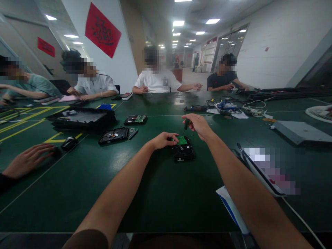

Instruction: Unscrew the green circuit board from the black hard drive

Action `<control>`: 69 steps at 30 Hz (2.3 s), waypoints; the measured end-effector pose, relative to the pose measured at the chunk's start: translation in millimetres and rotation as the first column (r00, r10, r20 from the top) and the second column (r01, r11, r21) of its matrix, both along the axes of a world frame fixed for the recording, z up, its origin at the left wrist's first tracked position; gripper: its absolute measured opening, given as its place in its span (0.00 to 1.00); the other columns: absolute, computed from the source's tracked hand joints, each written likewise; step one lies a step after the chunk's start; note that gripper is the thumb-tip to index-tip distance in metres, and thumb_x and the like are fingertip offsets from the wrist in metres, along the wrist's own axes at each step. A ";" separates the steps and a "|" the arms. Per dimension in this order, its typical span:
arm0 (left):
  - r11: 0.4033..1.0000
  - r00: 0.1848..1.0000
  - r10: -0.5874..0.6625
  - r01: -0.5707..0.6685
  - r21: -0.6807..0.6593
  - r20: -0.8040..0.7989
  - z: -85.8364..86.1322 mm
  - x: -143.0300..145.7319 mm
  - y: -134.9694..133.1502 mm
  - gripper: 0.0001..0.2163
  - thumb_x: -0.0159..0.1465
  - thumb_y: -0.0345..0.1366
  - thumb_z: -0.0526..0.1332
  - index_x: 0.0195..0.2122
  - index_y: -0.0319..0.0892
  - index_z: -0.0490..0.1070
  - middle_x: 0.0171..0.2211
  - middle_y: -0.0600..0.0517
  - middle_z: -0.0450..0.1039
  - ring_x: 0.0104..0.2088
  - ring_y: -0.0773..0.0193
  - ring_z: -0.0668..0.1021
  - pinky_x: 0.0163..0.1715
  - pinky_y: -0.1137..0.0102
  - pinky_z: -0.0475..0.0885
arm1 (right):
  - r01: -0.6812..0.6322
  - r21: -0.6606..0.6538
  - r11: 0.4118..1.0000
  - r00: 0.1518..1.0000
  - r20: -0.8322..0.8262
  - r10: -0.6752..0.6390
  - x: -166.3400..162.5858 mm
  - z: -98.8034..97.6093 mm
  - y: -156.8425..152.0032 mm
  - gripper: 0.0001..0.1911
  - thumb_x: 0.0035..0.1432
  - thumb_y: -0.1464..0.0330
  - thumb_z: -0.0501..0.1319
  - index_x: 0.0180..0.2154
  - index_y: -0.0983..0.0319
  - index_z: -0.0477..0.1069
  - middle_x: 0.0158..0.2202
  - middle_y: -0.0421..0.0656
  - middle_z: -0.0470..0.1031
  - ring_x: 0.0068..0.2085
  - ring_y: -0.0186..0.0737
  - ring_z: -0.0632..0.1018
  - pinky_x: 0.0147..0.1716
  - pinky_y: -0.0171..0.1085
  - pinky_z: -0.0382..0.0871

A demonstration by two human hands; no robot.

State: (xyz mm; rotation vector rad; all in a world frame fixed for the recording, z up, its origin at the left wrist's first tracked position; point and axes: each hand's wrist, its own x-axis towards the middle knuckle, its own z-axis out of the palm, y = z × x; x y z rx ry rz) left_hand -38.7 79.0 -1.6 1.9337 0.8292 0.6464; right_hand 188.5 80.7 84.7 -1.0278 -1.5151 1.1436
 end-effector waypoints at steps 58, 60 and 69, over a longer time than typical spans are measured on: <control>1.000 1.000 0.002 -0.002 0.011 -0.018 -2.1 -0.8 2.4 0.10 0.61 0.38 0.68 0.42 0.43 0.80 0.64 0.44 0.65 0.64 0.52 0.69 0.64 0.56 0.57 | -0.013 0.003 1.000 0.999 0.046 0.013 2.7 8.4 -4.3 0.14 0.60 0.63 0.56 0.34 0.64 0.78 0.40 0.48 0.81 0.20 0.27 0.64 0.16 0.33 0.51; 1.000 1.000 0.000 0.000 0.015 -0.016 -2.8 -1.1 2.4 0.10 0.61 0.38 0.67 0.43 0.43 0.80 0.64 0.44 0.65 0.64 0.53 0.69 0.64 0.56 0.57 | -0.021 0.001 1.000 0.999 0.045 0.021 4.1 8.1 -3.3 0.15 0.61 0.62 0.56 0.35 0.64 0.78 0.41 0.49 0.81 0.20 0.27 0.65 0.16 0.32 0.51; 0.999 0.999 0.008 -0.007 0.034 -0.032 -1.3 -0.6 1.4 0.09 0.62 0.38 0.67 0.43 0.44 0.80 0.64 0.46 0.66 0.62 0.53 0.71 0.63 0.56 0.59 | -0.058 -0.017 0.998 0.997 0.042 0.058 3.7 9.6 -5.7 0.14 0.62 0.63 0.56 0.34 0.63 0.78 0.35 0.46 0.79 0.21 0.27 0.64 0.16 0.31 0.50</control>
